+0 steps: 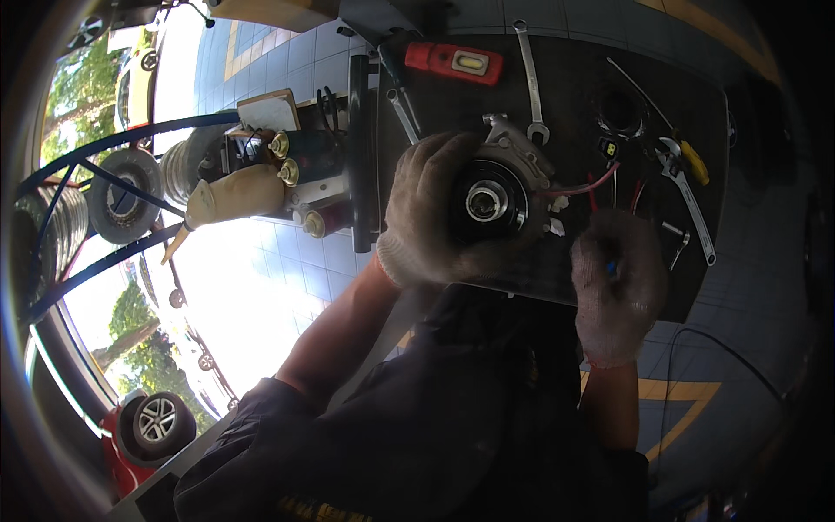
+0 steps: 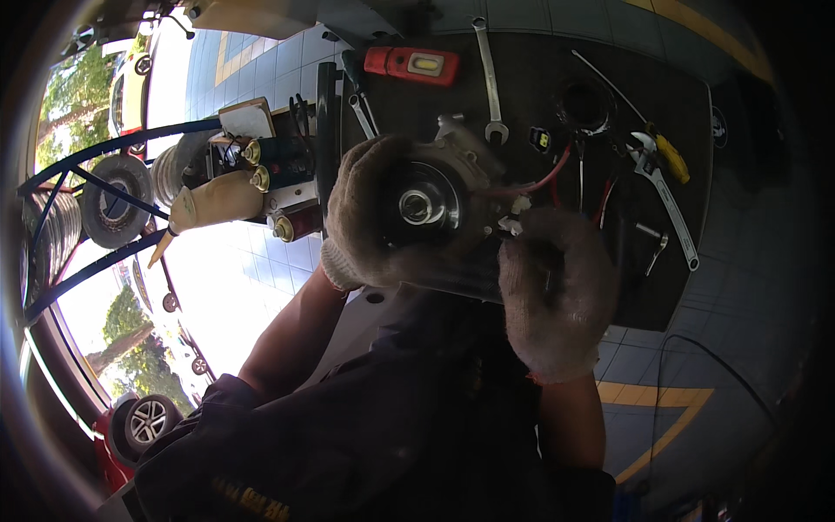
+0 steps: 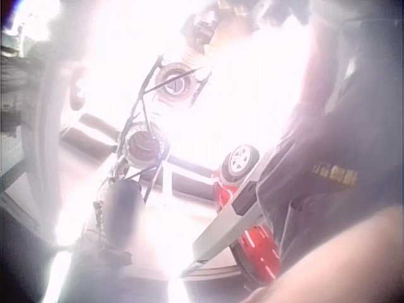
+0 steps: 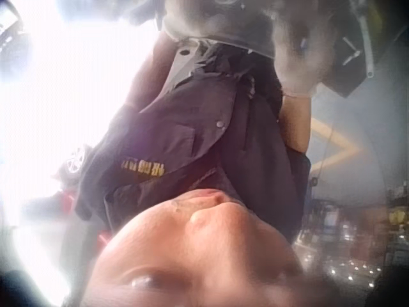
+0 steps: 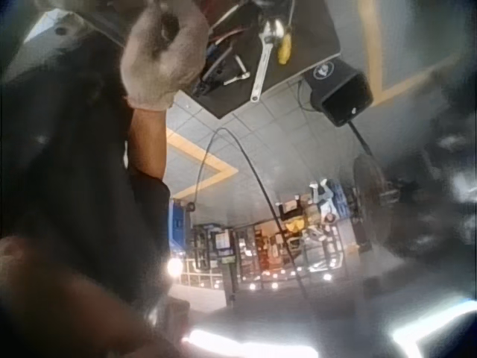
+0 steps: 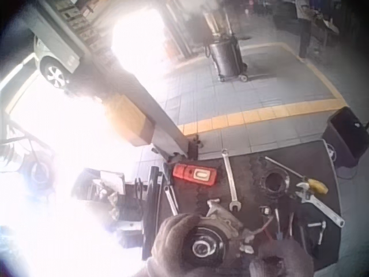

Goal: The person assembles a car air conditioning compressor on a workbench. They attach a black pulley to the compressor shaft, connect a red and black wire to a sensor, and secure the pulley with a bolt and nut using pliers and a wrench.

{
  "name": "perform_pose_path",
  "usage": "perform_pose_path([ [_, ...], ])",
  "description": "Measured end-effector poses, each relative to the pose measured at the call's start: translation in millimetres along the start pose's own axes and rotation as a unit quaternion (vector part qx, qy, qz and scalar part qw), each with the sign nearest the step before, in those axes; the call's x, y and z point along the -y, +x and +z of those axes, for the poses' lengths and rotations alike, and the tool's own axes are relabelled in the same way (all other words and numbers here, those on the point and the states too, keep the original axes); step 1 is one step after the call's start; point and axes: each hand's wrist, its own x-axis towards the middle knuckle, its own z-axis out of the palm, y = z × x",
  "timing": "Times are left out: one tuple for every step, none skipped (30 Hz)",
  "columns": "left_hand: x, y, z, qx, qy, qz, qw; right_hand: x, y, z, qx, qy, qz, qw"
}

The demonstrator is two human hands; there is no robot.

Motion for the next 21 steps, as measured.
perform_pose_path([
  [6, -7, -1, -0.008, -0.028, -0.015, 0.999, 3, 10, 0, 0.036, -0.067, -0.108, 0.991],
  [12, -15, -3, -0.015, -0.059, -0.031, 0.998, 7, 19, 4, 0.064, -0.132, -0.196, 0.97],
  [16, -23, 1, -0.028, -0.066, -0.031, 0.997, 11, 29, 8, 0.101, -0.186, -0.231, 0.949],
  [21, -30, 5, -0.027, -0.113, -0.05, 0.992, 15, 39, 12, 0.138, -0.218, -0.253, 0.932],
  [26, -36, 10, -0.033, -0.158, -0.05, 0.986, 20, 46, 17, 0.172, -0.255, -0.256, 0.916],
  [30, -42, 16, -0.038, -0.204, -0.051, 0.977, 23, 52, 23, 0.22, -0.296, -0.232, 0.9],
  [32, -46, 23, -0.045, -0.224, -0.059, 0.972, 25, 58, 30, 0.243, -0.322, -0.237, 0.884],
  [33, -50, 30, -0.065, -0.281, -0.086, 0.954, 26, 64, 36, 0.25, -0.335, -0.252, 0.873],
  [34, -53, 36, -0.085, -0.335, -0.106, 0.932, 26, 68, 42, 0.258, -0.346, -0.246, 0.868],
  [34, -55, 43, -0.104, -0.386, -0.122, 0.908, 25, 71, 48, 0.263, -0.363, -0.232, 0.863],
  [34, -56, 47, -0.128, -0.336, -0.105, 0.927, 23, 74, 54, 0.268, -0.368, -0.224, 0.862],
  [33, -57, 50, -0.15, -0.328, -0.111, 0.926, 20, 77, 58, 0.269, -0.357, -0.25, 0.859],
  [32, -58, 52, -0.152, -0.321, -0.124, 0.927, 19, 77, 61, 0.268, -0.353, -0.257, 0.859],
  [32, -58, 53, -0.157, -0.315, -0.138, 0.926, 16, 79, 63, 0.265, -0.342, -0.288, 0.854],
  [32, -58, 54, -0.17, -0.305, -0.133, 0.927, 13, 80, 65, 0.269, -0.343, -0.282, 0.855],
  [32, -58, 54, -0.177, -0.306, -0.125, 0.927, 10, 81, 66, 0.27, -0.338, -0.294, 0.852],
  [33, -58, 54, -0.175, -0.304, -0.122, 0.929, 8, 82, 66, 0.275, -0.34, -0.307, 0.846],
  [35, -57, 53, -0.172, -0.302, -0.117, 0.93, 7, 81, 67, 0.272, -0.341, -0.309, 0.845],
  [36, -56, 54, -0.177, -0.291, -0.109, 0.934, 6, 80, 68, 0.267, -0.351, -0.321, 0.838],
  [37, -55, 53, -0.181, -0.279, -0.101, 0.938, 6, 79, 69, 0.256, -0.36, -0.322, 0.837],
  [38, -54, 53, -0.184, -0.271, -0.097, 0.94, 6, 79, 70, 0.251, -0.364, -0.322, 0.837],
])
